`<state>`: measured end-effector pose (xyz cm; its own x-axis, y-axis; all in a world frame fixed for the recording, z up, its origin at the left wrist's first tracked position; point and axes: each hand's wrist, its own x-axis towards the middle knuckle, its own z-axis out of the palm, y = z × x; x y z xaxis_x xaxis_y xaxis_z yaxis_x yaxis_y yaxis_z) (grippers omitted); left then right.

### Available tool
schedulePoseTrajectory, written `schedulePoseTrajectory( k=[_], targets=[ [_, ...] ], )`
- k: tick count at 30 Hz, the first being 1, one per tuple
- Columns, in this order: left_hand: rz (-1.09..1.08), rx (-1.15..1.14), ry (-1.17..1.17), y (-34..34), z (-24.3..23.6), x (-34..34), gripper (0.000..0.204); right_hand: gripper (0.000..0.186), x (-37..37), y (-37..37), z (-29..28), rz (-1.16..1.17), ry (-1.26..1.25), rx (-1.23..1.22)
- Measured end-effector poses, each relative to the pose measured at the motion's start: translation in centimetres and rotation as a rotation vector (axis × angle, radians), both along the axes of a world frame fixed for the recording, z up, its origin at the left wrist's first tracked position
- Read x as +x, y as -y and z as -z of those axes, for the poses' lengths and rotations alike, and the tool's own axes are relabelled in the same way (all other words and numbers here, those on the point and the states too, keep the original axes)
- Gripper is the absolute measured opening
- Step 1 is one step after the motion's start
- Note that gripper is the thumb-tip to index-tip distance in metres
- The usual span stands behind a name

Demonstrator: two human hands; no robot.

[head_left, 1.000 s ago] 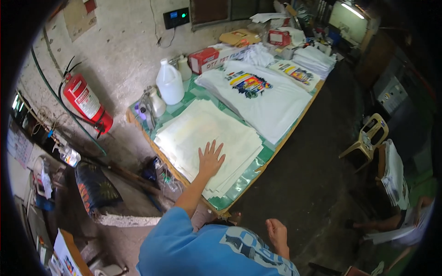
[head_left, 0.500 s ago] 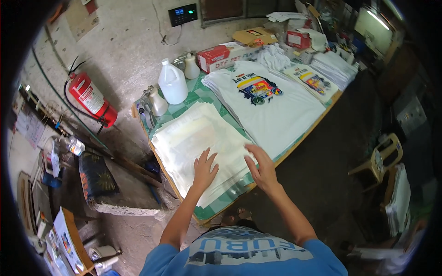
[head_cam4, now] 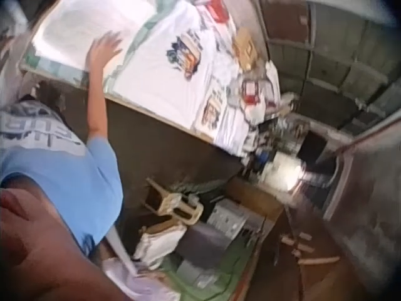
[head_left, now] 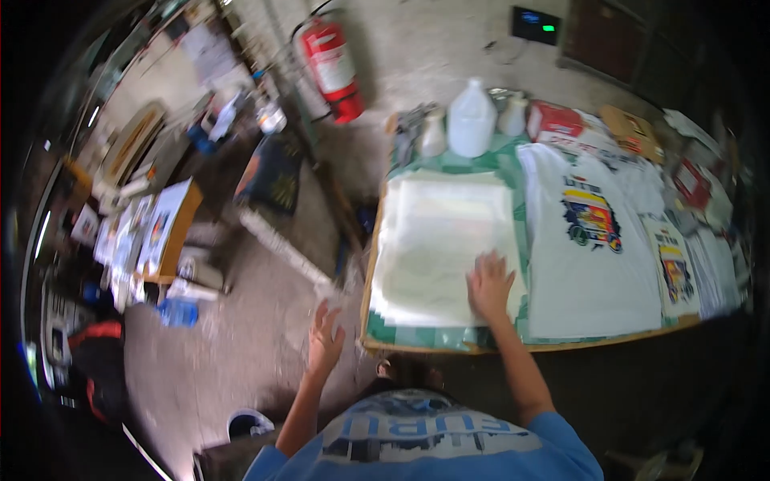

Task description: The recorder is preparing and arranging white t-shirts and graphic transfer papers on a heat press machine in a workshop.

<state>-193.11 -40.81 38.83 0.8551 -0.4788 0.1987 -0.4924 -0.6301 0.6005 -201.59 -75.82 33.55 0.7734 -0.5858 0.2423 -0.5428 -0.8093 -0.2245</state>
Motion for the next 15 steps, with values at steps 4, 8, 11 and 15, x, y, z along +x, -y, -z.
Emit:
schedulePoseTrajectory(
  k=[4, 8, 11, 15],
  targets=[
    [-0.180, 0.022, 0.010, -3.4, -0.3, -2.3, 0.039, 0.044, 6.9, 2.4, -8.6, -0.147, 0.455, -0.144],
    [-0.271, 0.003, -0.019, -6.0, 1.0, -3.4, 0.040, 0.043, 12.7, 1.8, -14.1, -0.194, 0.664, -0.122],
    [-0.264, 0.094, -0.094, -8.3, 5.2, -4.1, 0.038, 0.041, 13.7, -0.7, -8.2, -0.163, 0.518, -0.138],
    [-0.195, 0.245, -0.478, -14.3, 15.1, -5.7, 0.035, 0.043, 11.5, -3.2, 3.3, -0.139, -0.116, -0.018]
  ],
)
